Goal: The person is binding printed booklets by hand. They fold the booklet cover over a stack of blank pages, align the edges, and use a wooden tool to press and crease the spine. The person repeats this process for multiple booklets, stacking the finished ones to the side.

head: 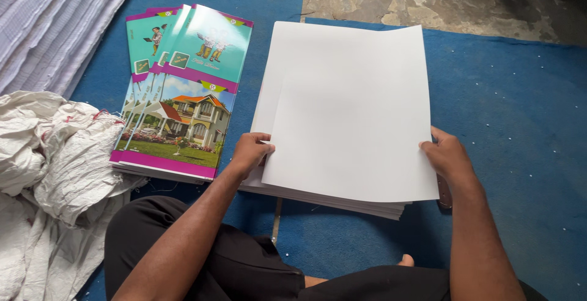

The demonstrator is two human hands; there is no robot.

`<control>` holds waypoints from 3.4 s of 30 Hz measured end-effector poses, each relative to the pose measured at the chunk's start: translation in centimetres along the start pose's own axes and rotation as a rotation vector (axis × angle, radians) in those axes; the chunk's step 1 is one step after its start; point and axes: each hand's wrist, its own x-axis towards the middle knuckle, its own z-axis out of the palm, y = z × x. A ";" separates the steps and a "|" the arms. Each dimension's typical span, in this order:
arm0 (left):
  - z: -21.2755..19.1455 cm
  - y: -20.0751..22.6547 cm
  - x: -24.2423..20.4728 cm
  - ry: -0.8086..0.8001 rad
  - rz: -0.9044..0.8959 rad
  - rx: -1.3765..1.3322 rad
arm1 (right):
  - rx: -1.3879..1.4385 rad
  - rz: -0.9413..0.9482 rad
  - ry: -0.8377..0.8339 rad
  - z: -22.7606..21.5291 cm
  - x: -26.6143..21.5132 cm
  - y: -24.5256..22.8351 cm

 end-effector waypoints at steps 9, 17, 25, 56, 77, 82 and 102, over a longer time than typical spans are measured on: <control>2.4 0.2 0.2 -0.002 0.137 0.184 | -0.019 -0.066 0.052 -1.8 -0.9 -1.9; 4.0 1.7 -0.8 0.060 0.258 0.424 | -0.102 -0.337 0.053 -0.6 -1.4 -3.9; 5.7 4.9 -2.0 0.103 0.220 0.917 | -0.143 -0.455 0.018 2.4 -1.6 -4.7; 8.0 3.8 6.3 -0.268 -0.109 -0.109 | -0.500 -0.911 0.133 13.2 -1.9 -7.5; 7.5 4.7 6.8 -0.230 -0.272 -0.358 | -0.120 -0.465 -0.051 12.9 7.1 -8.5; 6.9 4.2 7.2 -0.103 -0.163 -0.075 | -0.218 -0.470 -0.029 14.7 7.9 -7.7; 7.3 5.3 5.6 0.209 0.169 0.551 | -0.380 -0.487 0.017 17.0 7.4 -8.3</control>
